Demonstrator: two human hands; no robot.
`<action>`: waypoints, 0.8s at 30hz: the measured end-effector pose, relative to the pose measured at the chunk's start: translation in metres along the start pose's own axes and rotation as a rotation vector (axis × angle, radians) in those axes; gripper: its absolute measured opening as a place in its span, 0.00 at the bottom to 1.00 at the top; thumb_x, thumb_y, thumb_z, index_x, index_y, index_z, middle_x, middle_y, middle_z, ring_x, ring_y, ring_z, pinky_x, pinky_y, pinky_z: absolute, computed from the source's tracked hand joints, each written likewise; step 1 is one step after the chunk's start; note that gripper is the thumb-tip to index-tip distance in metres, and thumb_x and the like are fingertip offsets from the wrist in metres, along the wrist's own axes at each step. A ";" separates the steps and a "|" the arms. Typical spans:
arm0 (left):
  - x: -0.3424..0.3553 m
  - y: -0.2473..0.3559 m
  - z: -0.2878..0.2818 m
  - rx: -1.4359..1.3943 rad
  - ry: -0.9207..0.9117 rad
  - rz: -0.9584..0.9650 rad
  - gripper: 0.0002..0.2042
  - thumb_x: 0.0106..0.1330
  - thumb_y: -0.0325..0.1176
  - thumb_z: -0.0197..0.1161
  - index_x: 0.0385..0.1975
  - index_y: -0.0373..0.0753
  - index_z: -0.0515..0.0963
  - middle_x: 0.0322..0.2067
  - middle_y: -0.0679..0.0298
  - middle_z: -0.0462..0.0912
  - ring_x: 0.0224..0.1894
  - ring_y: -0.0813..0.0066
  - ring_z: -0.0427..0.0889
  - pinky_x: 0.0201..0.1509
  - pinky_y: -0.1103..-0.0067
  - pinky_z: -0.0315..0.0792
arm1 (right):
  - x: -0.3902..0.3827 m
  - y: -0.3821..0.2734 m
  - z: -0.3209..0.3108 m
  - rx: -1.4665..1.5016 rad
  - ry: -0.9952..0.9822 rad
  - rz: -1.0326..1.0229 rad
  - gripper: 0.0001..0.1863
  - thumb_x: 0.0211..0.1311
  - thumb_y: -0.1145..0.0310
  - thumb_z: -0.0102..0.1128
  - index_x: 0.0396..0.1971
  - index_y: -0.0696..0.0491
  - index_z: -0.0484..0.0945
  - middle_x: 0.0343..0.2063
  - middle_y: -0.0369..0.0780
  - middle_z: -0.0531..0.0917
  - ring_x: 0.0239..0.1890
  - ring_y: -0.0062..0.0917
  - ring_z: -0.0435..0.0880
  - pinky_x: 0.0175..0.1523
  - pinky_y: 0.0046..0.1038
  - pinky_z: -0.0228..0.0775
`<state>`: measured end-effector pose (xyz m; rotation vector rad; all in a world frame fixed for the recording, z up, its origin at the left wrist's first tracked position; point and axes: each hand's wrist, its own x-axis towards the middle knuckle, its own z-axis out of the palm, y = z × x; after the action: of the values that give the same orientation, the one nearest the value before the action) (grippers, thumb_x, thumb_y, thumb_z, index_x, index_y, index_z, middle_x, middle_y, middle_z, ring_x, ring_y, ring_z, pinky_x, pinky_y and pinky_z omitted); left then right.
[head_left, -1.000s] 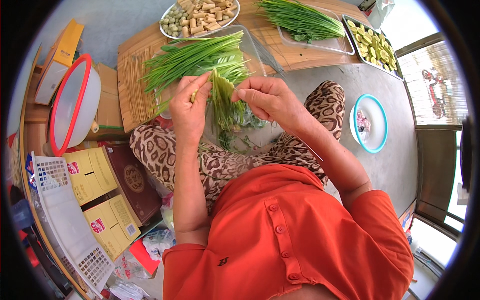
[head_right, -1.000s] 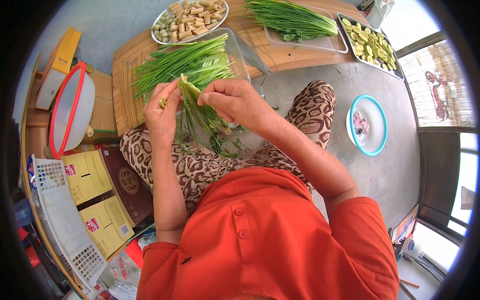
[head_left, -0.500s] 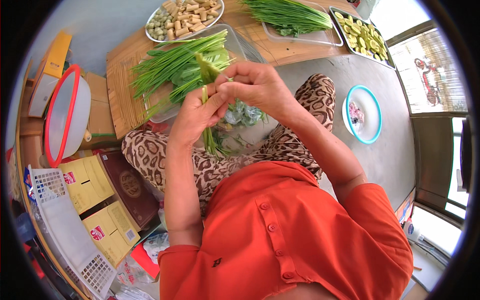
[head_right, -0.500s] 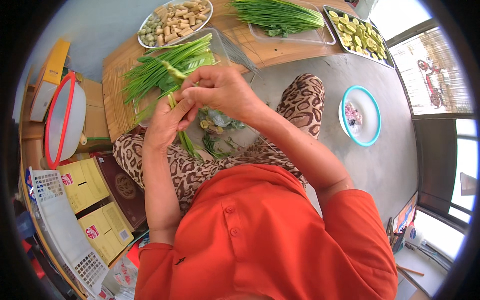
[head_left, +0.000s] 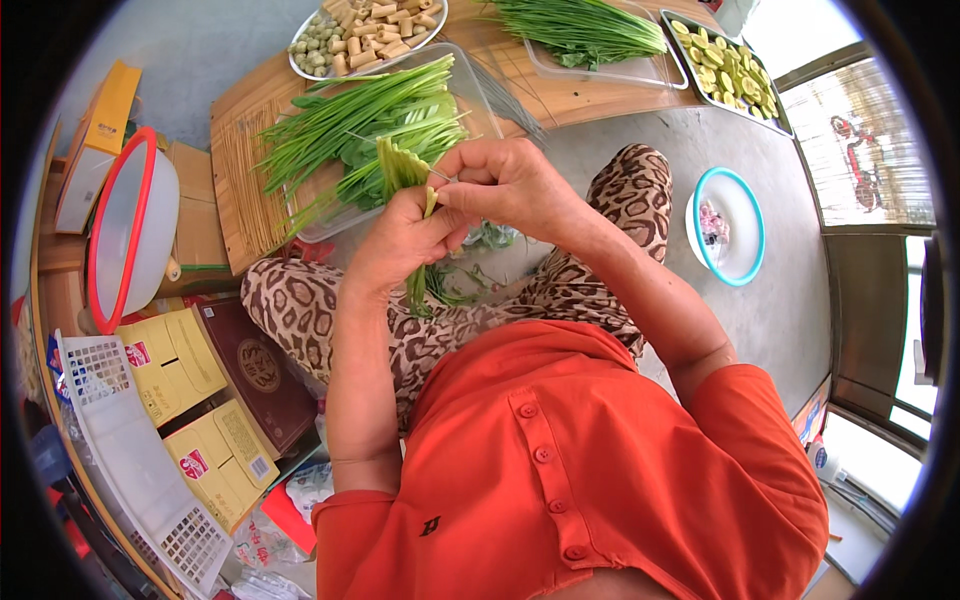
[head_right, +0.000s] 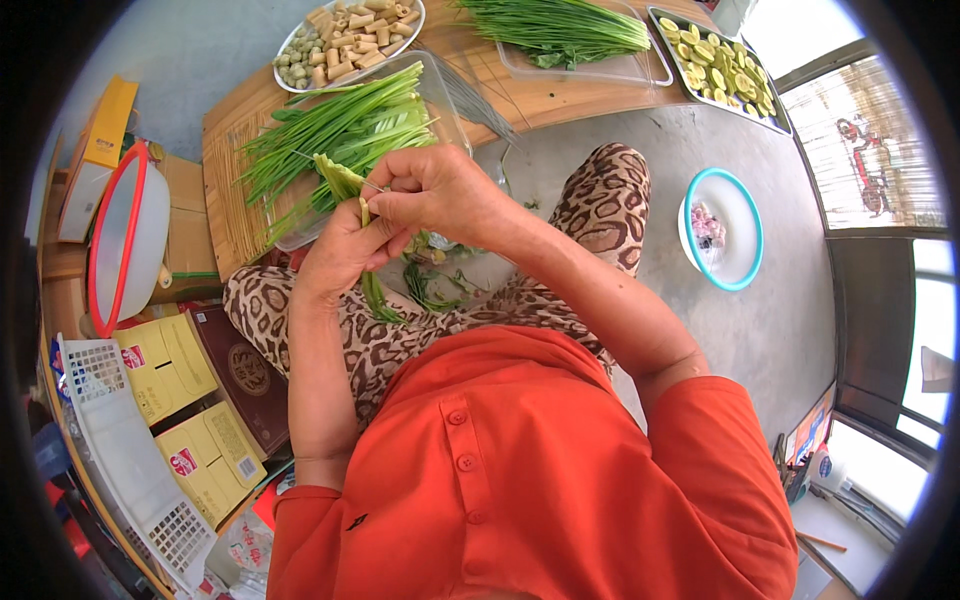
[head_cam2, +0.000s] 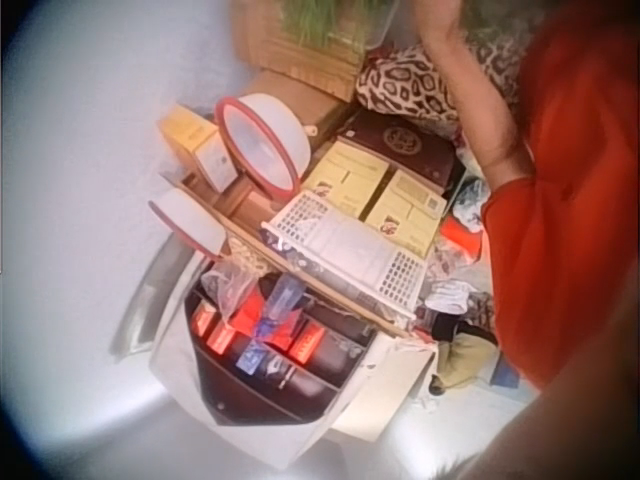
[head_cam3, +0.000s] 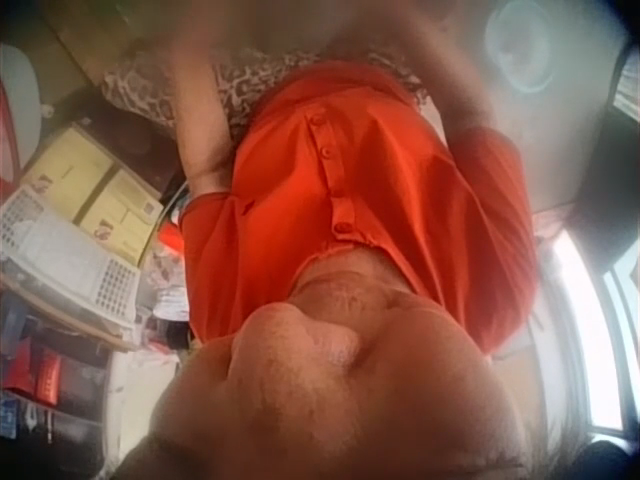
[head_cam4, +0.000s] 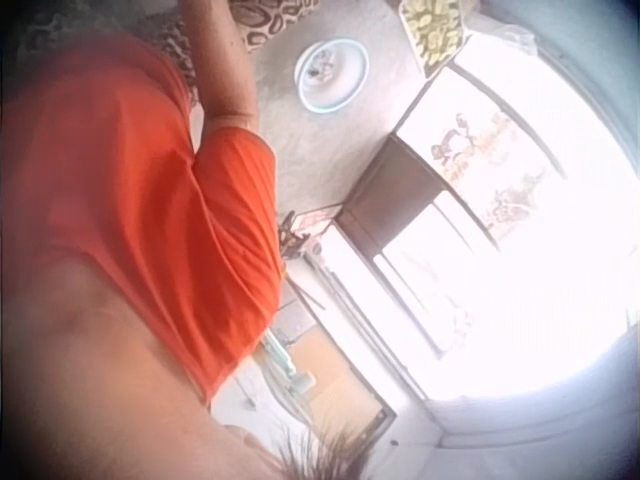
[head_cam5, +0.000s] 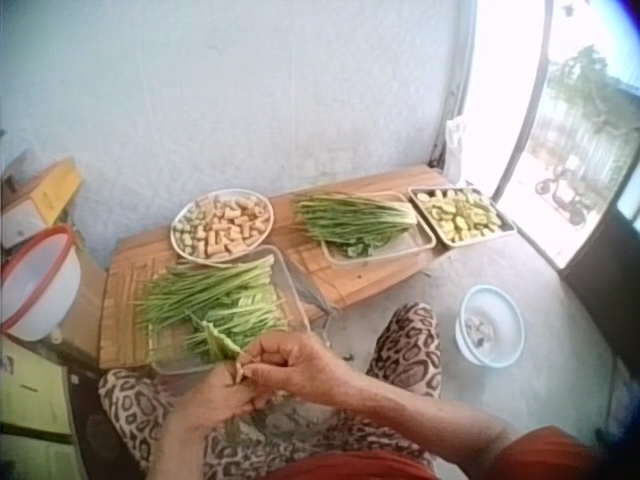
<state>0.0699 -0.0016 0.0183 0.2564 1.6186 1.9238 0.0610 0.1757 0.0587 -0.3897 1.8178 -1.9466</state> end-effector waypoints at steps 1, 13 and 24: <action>0.000 -0.001 -0.002 -0.020 -0.003 -0.016 0.10 0.68 0.39 0.59 0.31 0.39 0.76 0.18 0.74 0.70 0.17 0.90 0.63 0.18 0.90 0.55 | 0.001 0.001 0.000 0.029 -0.011 0.010 0.07 0.63 0.74 0.57 0.38 0.61 0.76 0.23 0.35 0.82 0.24 0.13 0.80 0.29 0.14 0.69; -0.003 0.003 0.000 -0.197 -0.010 0.003 0.08 0.66 0.34 0.62 0.36 0.36 0.75 0.23 0.68 0.74 0.16 0.89 0.64 0.17 0.90 0.54 | 0.004 0.011 -0.010 -0.089 0.097 0.007 0.06 0.61 0.71 0.61 0.35 0.57 0.78 0.20 0.30 0.78 0.20 0.08 0.68 0.23 0.15 0.60; 0.001 -0.008 -0.019 -0.372 0.360 0.262 0.11 0.66 0.34 0.61 0.42 0.34 0.78 0.26 0.69 0.77 0.18 0.87 0.68 0.17 0.89 0.55 | -0.006 0.001 -0.010 -0.103 0.198 0.041 0.11 0.67 0.66 0.54 0.36 0.58 0.80 0.14 0.28 0.70 0.16 0.10 0.64 0.21 0.17 0.54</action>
<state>0.0619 -0.0163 0.0065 -0.0381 1.4535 2.5442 0.0609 0.1874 0.0577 -0.1950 2.0392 -1.9276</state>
